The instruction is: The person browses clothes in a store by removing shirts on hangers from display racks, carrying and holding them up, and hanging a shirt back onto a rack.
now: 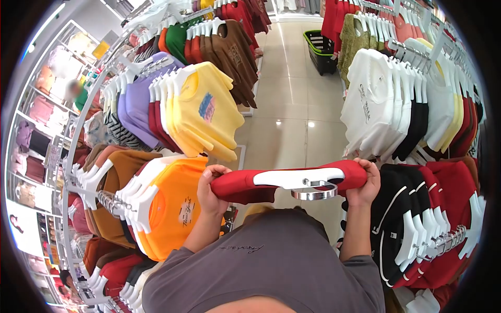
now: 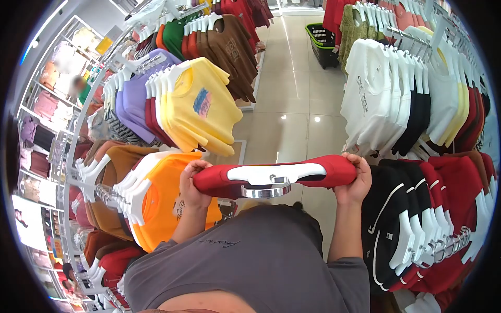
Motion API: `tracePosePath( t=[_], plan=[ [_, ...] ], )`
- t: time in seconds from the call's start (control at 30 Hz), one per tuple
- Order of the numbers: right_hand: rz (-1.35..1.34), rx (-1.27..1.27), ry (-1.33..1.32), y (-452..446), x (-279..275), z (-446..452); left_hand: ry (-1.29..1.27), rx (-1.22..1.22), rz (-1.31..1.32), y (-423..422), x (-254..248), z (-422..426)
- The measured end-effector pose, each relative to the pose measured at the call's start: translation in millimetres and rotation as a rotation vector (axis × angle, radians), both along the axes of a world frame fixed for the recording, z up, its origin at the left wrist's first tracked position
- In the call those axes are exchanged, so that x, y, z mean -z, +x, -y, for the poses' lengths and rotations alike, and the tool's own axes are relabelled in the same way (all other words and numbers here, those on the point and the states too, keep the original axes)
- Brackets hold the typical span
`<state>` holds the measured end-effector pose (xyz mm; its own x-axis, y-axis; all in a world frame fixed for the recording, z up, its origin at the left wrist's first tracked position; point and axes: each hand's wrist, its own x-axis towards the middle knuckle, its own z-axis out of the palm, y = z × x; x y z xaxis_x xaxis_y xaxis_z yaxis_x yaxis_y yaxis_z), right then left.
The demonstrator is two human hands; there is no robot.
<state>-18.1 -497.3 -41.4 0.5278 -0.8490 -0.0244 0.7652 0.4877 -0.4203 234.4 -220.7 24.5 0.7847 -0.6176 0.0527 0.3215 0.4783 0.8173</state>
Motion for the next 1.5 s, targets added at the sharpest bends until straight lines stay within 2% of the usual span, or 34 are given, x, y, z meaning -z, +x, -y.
tracePosePath(
  t=[0.3, 0.6, 0.8, 0.97, 1.1, 1.3, 1.4, 1.5],
  plan=[
    [0.092, 0.074, 0.074, 27, 4, 37, -0.048, 0.121, -0.226, 52, 15, 70],
    [-0.006, 0.202, 0.123, 109, 6, 95, -0.204, 0.335, -0.367, 169, 51, 179],
    [-0.060, 0.189, 0.121, 193, -14, 145, -0.231, 0.299, -0.397, 251, 44, 229],
    [-0.081, 0.152, 0.156, 262, -22, 180, -0.271, 0.301, -0.322, 308, 26, 253],
    [-0.194, 0.185, 0.257, 304, -24, 203, -0.323, 0.274, -0.345, 332, 26, 263],
    [-0.198, 0.107, 0.303, 349, -7, 250, -0.198, 0.133, -0.417, 341, 41, 277],
    [-0.236, 0.055, 0.348, 376, -2, 275, -0.233, 0.125, -0.445, 352, 50, 285],
    [-0.113, -0.067, 0.340, 406, 3, 308, -0.241, 0.066, -0.406, 363, 51, 306]
  ],
)
